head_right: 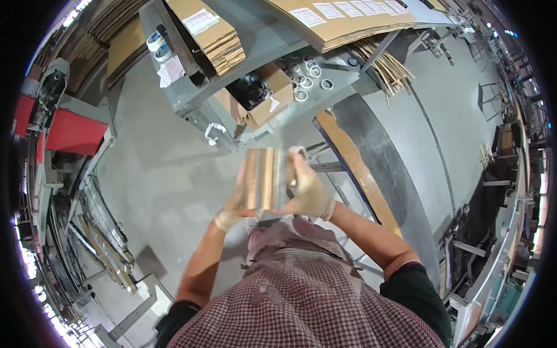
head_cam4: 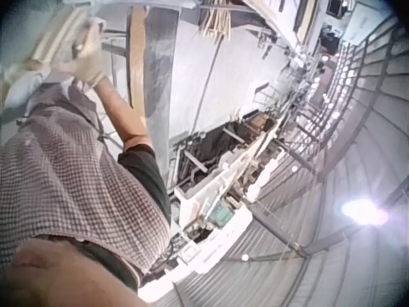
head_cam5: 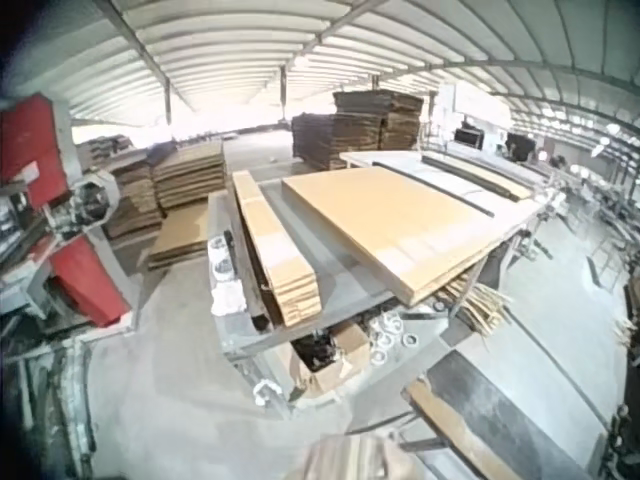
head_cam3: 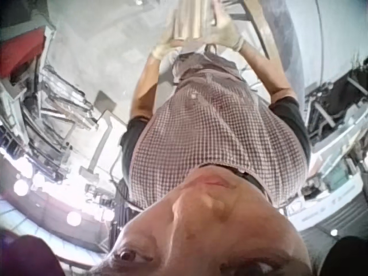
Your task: The recorder packages long building components by grouping them on cardboard, applying product labels, and securing the bundles with tape.
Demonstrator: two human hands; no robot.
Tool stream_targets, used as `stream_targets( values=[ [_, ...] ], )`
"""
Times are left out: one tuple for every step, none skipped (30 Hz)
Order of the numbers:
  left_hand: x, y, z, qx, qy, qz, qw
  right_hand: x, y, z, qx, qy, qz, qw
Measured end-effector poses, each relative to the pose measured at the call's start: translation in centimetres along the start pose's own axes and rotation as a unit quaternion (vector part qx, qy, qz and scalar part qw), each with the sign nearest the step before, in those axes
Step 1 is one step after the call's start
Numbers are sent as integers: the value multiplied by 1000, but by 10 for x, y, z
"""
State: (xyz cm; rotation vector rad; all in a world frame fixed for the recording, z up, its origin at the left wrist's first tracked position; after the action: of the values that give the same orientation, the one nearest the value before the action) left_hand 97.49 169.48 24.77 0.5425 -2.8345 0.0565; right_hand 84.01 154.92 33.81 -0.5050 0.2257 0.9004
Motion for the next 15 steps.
stream_targets(
  values=[
    [6, 19, -10, -40, 196, -33, 979, 6, -17, 23, 108, -134, 24, 985],
    [13, 30, -14, -65, 301, -66, 949, 6, -30, 45, 98, -135, 17, 986],
    [17, 41, -7, -95, 364, -109, 920, 10, -36, 64, 76, -133, 41, 987],
    [23, 51, 1, -120, 414, -157, 889, 11, -42, 77, 54, -134, 72, 987],
    [26, 55, 9, -136, 448, -199, 861, 3, -51, 92, 20, -162, 112, 980],
    [25, 51, 17, -142, 463, -237, 842, -9, -59, 102, -13, -188, 151, 970],
    [15, 45, 26, -146, 468, -277, 826, -25, -65, 100, 15, -290, 160, 944],
    [3, 33, 25, -142, 465, -305, 819, -49, -62, 72, 209, -378, 127, 893],
    [-13, 25, 15, -130, 453, -333, 817, -71, -49, 47, 395, -451, 95, 795],
    [-24, 16, -1, -118, 441, -358, 815, -99, -60, 41, 293, -518, 91, 799],
    [-14, -3, -20, -120, 439, -348, 820, -132, -68, 38, 183, -572, 77, 796],
    [-9, -18, -57, -89, 387, -422, 815, -155, -66, 31, 180, -599, 99, 774],
    [-9, -30, -92, -51, 331, -495, 802, -175, -64, 27, 175, -628, 125, 748],
    [-6, -47, -113, -46, 324, -494, 806, -185, -57, 6, 191, -590, 172, 766],
    [-7, -65, -133, 16, 246, -513, 822, -193, -54, -6, 197, -427, 218, 855]
  ],
)
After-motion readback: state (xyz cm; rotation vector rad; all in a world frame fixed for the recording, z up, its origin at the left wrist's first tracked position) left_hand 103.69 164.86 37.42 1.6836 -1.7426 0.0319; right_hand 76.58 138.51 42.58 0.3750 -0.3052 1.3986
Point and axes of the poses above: each hand's wrist, its own y-axis away from the middle knuckle, its own x-axis out of the palm, z = x × y, the point moved 5 cm from there along -y, towards the middle knuckle, and after that the axes turned 9 degrees about -z, right-handed, at the moved point
